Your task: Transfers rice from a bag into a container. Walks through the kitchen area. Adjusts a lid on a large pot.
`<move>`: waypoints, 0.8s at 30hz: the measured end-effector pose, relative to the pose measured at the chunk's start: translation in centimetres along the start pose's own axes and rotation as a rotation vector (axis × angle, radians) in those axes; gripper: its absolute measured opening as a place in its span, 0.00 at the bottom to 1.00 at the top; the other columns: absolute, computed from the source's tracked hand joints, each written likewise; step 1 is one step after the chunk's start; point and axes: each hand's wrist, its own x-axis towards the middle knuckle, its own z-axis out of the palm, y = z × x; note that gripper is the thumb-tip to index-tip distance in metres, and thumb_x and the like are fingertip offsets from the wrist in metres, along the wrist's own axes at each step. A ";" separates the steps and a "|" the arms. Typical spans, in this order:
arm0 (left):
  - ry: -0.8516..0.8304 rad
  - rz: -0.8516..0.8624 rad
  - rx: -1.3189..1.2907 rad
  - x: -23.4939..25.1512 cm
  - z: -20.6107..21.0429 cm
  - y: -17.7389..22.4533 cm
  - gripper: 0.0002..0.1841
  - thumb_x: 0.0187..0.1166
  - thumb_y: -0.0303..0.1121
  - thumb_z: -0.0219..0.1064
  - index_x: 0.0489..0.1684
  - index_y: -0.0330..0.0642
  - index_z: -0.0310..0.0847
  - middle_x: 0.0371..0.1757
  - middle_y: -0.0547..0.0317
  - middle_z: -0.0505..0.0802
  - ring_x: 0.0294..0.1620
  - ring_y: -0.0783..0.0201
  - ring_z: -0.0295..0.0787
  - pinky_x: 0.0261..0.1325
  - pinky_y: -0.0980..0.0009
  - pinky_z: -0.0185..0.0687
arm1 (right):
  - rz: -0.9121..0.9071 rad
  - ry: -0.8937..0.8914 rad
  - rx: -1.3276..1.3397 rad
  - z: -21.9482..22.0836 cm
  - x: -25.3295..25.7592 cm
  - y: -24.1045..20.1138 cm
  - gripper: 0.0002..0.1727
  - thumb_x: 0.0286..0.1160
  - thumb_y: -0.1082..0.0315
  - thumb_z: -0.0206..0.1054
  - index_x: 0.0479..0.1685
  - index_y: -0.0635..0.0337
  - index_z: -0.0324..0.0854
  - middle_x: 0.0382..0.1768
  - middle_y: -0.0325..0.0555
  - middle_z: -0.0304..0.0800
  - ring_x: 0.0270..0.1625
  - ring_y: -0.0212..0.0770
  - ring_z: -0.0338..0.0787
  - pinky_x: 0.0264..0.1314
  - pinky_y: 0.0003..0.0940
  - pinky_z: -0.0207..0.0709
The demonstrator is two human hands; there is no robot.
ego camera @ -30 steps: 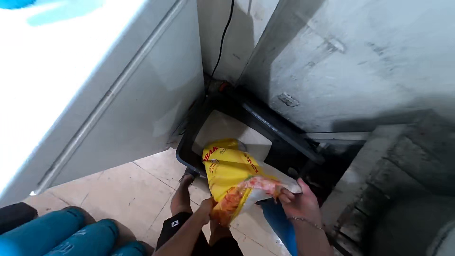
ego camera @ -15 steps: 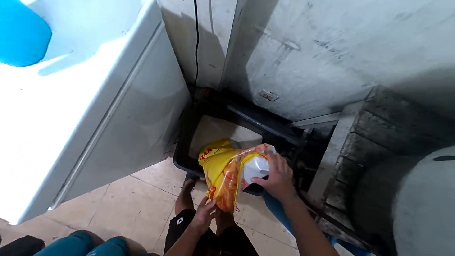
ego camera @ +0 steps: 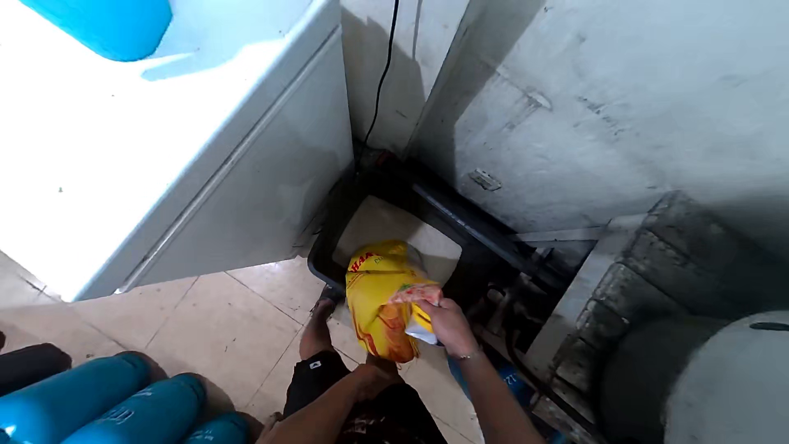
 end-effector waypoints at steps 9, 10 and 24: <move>-0.191 0.250 -0.836 6.5 5.6 0.9 0.34 0.92 0.56 0.25 0.86 0.49 0.62 0.84 0.45 0.75 0.80 0.41 0.72 0.64 0.32 0.75 | -0.058 0.157 0.475 1.2 1.9 -1.5 0.16 0.88 0.59 0.62 0.53 0.65 0.85 0.42 0.52 0.91 0.43 0.42 0.90 0.45 0.43 0.85; -0.252 0.274 -0.900 5.7 5.8 1.1 0.41 0.88 0.63 0.18 0.89 0.52 0.59 0.86 0.44 0.73 0.82 0.38 0.69 0.65 0.28 0.73 | -0.053 0.174 0.510 1.4 2.1 -1.4 0.16 0.88 0.59 0.62 0.54 0.65 0.85 0.43 0.52 0.91 0.44 0.43 0.90 0.46 0.45 0.85; -0.065 0.516 -0.793 -2.4 -1.0 2.1 0.39 0.91 0.65 0.34 0.75 0.40 0.74 0.58 0.42 0.92 0.59 0.50 0.92 0.61 0.48 0.88 | 0.067 0.286 0.295 -3.2 4.3 4.0 0.22 0.88 0.54 0.63 0.56 0.69 0.84 0.46 0.61 0.90 0.45 0.51 0.89 0.45 0.51 0.83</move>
